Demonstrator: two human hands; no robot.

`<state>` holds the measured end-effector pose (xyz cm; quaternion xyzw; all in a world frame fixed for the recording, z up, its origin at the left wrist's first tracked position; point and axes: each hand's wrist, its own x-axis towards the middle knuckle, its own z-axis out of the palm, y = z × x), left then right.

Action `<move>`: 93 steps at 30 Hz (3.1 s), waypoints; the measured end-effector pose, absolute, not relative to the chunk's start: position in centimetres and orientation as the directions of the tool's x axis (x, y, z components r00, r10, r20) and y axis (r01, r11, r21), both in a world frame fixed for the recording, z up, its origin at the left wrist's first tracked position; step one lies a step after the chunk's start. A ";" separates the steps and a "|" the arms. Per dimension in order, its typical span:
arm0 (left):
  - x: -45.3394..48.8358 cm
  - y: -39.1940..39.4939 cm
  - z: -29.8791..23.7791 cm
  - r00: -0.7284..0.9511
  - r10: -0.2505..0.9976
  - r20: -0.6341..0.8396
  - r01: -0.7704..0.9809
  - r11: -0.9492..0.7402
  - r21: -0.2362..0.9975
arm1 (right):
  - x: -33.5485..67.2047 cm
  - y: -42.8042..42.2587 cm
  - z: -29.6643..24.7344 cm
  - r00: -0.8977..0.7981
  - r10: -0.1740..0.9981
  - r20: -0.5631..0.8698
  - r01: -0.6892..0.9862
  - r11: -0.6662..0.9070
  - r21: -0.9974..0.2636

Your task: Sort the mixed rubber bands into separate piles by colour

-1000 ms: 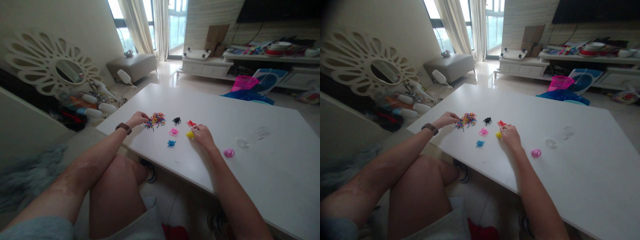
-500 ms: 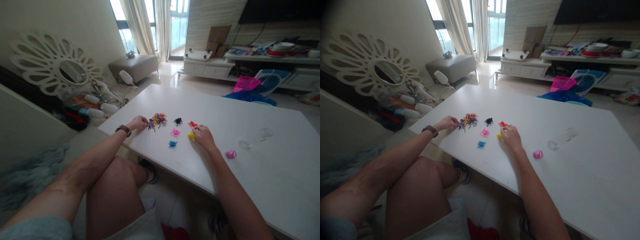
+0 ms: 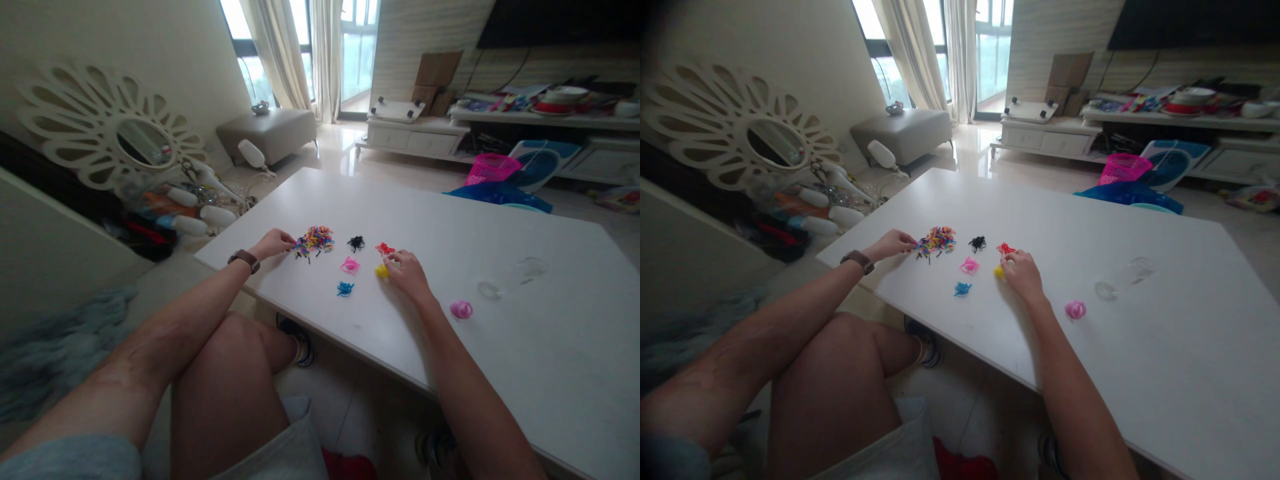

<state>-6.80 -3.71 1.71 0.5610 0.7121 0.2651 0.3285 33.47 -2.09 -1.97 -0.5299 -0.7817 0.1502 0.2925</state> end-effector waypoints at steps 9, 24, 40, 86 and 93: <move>-6.8 -4.0 2.0 -0.128 0.981 -0.148 0.576 0.195 0.794 | 33.5 -2.1 -2.0 -0.272 0.916 0.295 0.740 0.395 -0.544; -5.5 -2.9 2.5 -0.153 0.971 -0.185 0.458 0.235 0.857 | 33.4 -2.2 -2.0 -0.292 0.908 0.301 0.718 0.416 -0.558; -4.5 -2.8 3.1 -0.118 0.990 -0.076 0.582 0.131 0.803 | 32.8 -2.4 -2.4 -0.329 0.895 0.302 0.696 0.445 -0.563; -6.6 -2.6 2.3 -0.039 0.966 -0.256 0.773 0.192 0.605 | 32.7 -2.7 -2.1 -0.366 0.887 0.282 0.687 0.462 -0.561; -6.5 -2.3 2.3 0.007 0.985 -0.172 0.784 0.101 0.613 | 32.7 -2.7 -2.0 -0.374 0.884 0.279 0.684 0.467 -0.561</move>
